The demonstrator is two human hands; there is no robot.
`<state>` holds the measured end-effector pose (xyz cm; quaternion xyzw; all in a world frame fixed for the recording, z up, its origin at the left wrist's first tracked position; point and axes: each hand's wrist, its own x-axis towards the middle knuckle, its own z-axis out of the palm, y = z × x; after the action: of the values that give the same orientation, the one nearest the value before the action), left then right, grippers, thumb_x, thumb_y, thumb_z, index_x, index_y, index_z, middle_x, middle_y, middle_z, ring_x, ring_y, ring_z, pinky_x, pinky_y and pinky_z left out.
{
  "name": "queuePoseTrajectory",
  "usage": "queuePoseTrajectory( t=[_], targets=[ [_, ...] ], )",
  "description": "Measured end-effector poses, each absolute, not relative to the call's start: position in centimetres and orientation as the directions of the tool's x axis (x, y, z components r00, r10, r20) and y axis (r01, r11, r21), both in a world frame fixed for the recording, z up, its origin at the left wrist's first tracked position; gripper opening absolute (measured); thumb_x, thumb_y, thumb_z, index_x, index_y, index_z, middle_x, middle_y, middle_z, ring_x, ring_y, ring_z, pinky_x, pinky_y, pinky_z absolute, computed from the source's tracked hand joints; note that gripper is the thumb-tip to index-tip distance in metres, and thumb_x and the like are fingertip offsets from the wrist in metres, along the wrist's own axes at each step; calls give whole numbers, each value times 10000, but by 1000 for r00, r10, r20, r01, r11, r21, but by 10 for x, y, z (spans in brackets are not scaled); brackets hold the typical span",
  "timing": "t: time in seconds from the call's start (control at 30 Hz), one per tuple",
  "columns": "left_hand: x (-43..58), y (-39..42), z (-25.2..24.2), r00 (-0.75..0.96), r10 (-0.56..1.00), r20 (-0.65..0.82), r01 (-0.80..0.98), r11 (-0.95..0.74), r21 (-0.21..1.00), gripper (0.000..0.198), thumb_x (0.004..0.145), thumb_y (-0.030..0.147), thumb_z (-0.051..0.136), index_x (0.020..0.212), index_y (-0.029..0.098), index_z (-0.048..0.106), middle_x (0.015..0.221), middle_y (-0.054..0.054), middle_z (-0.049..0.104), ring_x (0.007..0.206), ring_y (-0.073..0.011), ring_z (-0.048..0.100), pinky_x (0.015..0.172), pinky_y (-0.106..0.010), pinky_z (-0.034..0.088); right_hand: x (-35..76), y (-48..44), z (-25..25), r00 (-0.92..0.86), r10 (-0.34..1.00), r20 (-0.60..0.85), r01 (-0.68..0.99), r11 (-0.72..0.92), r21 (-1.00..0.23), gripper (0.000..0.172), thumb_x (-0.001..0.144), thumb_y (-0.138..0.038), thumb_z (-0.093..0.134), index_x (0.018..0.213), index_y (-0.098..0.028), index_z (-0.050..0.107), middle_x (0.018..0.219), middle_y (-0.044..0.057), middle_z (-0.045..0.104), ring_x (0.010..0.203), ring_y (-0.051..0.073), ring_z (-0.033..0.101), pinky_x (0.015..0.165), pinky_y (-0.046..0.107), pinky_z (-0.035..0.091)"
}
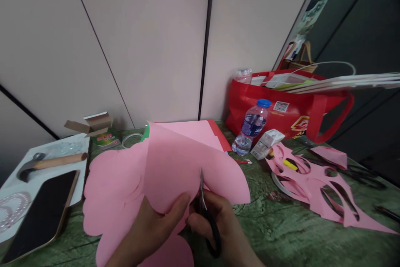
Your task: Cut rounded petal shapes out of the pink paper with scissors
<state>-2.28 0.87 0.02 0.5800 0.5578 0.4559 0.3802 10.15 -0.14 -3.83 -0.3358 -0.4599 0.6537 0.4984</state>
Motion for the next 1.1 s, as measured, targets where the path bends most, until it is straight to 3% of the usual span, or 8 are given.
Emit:
queuePoseTrajectory(
  t=[0.27, 0.43, 0.8, 1.1],
  targets=[
    [-23, 13, -3, -9, 995, 100, 201, -96, 975, 127, 672, 316, 595, 742, 211, 606, 727, -17, 694, 693, -197, 620, 579, -270, 477, 105, 2, -40, -255, 966, 49, -346, -44, -937, 313, 625, -385, 746, 699, -158, 542, 592, -47, 412, 542, 111, 326, 497, 239, 261],
    [-25, 13, -7, -51, 996, 77, 256, -61, 965, 131, 659, 335, 622, 666, 211, 579, 675, -16, 682, 688, -209, 624, 559, -274, 476, 104, 2, -41, -264, 962, 64, -366, -39, -930, 321, 650, -425, 719, 708, -167, 537, 594, -52, 397, 540, 109, 304, 497, 243, 237],
    [-20, 12, 0, 1, 996, 90, 210, -88, 974, 90, 681, 268, 568, 723, 220, 632, 683, 11, 686, 655, -174, 619, 592, -257, 486, 105, 1, -35, -274, 961, 42, -330, -52, -943, 411, 588, -521, 730, 690, -177, 530, 577, -57, 371, 537, 115, 294, 492, 247, 224],
    [-20, 11, 1, -7, 998, 63, 221, -60, 974, 99, 679, 269, 573, 743, 217, 628, 710, 6, 693, 689, -185, 624, 600, -267, 483, 105, 3, -35, -270, 962, 49, -321, -42, -946, 317, 635, -393, 729, 665, -176, 498, 575, -57, 377, 527, 110, 298, 486, 245, 229]
  ],
)
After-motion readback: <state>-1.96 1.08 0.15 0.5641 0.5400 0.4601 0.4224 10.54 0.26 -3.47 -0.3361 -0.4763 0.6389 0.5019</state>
